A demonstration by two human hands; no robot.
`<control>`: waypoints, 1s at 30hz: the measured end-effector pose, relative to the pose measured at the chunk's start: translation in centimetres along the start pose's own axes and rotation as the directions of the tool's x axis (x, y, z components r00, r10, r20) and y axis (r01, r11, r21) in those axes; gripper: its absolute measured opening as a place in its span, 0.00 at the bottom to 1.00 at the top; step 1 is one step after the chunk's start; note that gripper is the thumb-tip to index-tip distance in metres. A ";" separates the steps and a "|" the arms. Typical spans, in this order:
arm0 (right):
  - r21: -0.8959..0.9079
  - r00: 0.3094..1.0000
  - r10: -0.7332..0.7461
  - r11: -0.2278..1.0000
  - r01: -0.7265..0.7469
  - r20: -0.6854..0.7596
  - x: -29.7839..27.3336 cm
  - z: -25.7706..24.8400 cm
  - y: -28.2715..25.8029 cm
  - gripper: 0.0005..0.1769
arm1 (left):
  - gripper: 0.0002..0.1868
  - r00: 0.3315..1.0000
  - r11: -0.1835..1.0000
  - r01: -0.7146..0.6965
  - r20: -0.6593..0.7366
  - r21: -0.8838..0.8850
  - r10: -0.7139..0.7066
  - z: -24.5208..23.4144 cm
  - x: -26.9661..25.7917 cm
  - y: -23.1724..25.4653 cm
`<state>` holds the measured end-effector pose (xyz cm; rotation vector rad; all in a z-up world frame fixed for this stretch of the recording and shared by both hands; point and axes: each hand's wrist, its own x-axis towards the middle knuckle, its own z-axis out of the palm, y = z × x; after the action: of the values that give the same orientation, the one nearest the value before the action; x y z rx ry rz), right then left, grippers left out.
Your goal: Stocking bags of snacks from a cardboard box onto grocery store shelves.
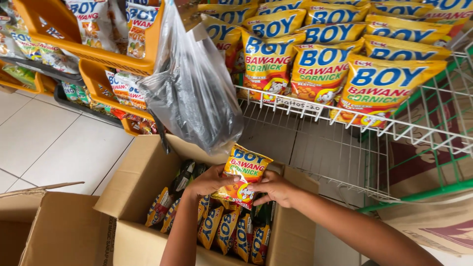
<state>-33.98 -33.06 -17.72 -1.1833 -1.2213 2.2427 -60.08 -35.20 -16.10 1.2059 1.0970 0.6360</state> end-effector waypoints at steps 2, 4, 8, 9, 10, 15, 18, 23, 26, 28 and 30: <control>0.011 1.000 0.007 1.000 -0.007 -0.028 -1.3 0.0 -0.4 0.34 | 0.31 1.000 1.000 0.015 0.018 0.020 -0.016 0.6 0.1 0.5; 0.051 0.998 0.010 0.999 -0.007 -0.064 -2.9 -0.3 -1.0 0.33 | 0.31 0.998 1.000 -0.008 0.060 -0.018 0.009 1.2 0.1 1.1; 0.035 0.987 0.007 0.999 -0.001 -0.158 -7.0 -1.8 -1.6 0.32 | 0.29 0.993 0.987 0.104 0.034 0.122 -0.109 4.2 -0.7 4.4; 0.007 0.989 -0.026 1.000 0.027 -0.149 -8.4 -2.2 -1.8 0.31 | 0.28 0.990 0.979 0.135 0.027 0.150 -0.140 5.3 -1.1 5.6; -0.022 0.989 -0.057 0.998 0.055 -0.139 -9.9 -2.7 -2.0 0.30 | 0.26 0.985 0.970 0.165 0.019 0.179 -0.171 6.5 -1.5 6.9; -0.116 0.941 -0.334 0.938 0.326 -0.059 -17.3 -5.6 -2.4 0.27 | 0.25 0.999 0.790 -0.054 0.027 0.610 0.047 13.8 -5.2 15.5; -0.141 0.852 -0.523 0.845 0.516 -0.013 -21.8 -6.6 -4.0 0.25 | 0.26 0.992 0.624 -0.010 -0.069 0.781 0.102 17.9 -6.7 20.5; -0.278 0.776 -0.626 0.760 0.587 -0.074 -29.9 -8.7 -8.3 0.26 | 0.26 0.967 0.677 -0.113 -0.076 0.727 0.244 23.6 -7.1 26.2; -0.503 0.546 -0.827 0.531 0.682 -0.132 -34.0 -11.2 -11.0 0.26 | 0.20 0.883 0.739 -0.322 -0.093 0.592 0.460 27.7 -5.2 29.5; -0.526 0.357 -0.899 0.438 0.730 -0.253 -36.0 -13.4 -12.8 0.24 | 0.21 0.752 0.691 -0.517 -0.119 0.505 0.649 30.9 -3.5 32.8; -0.547 0.251 -0.931 0.360 0.756 -0.266 -36.8 -16.5 -15.0 0.23 | 0.20 0.726 0.677 -0.568 -0.102 0.468 0.680 33.7 -0.2 34.6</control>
<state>-0.21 -37.97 8.52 -0.7735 -1.4647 0.7807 -24.24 -39.32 15.99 1.9545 1.0510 1.1764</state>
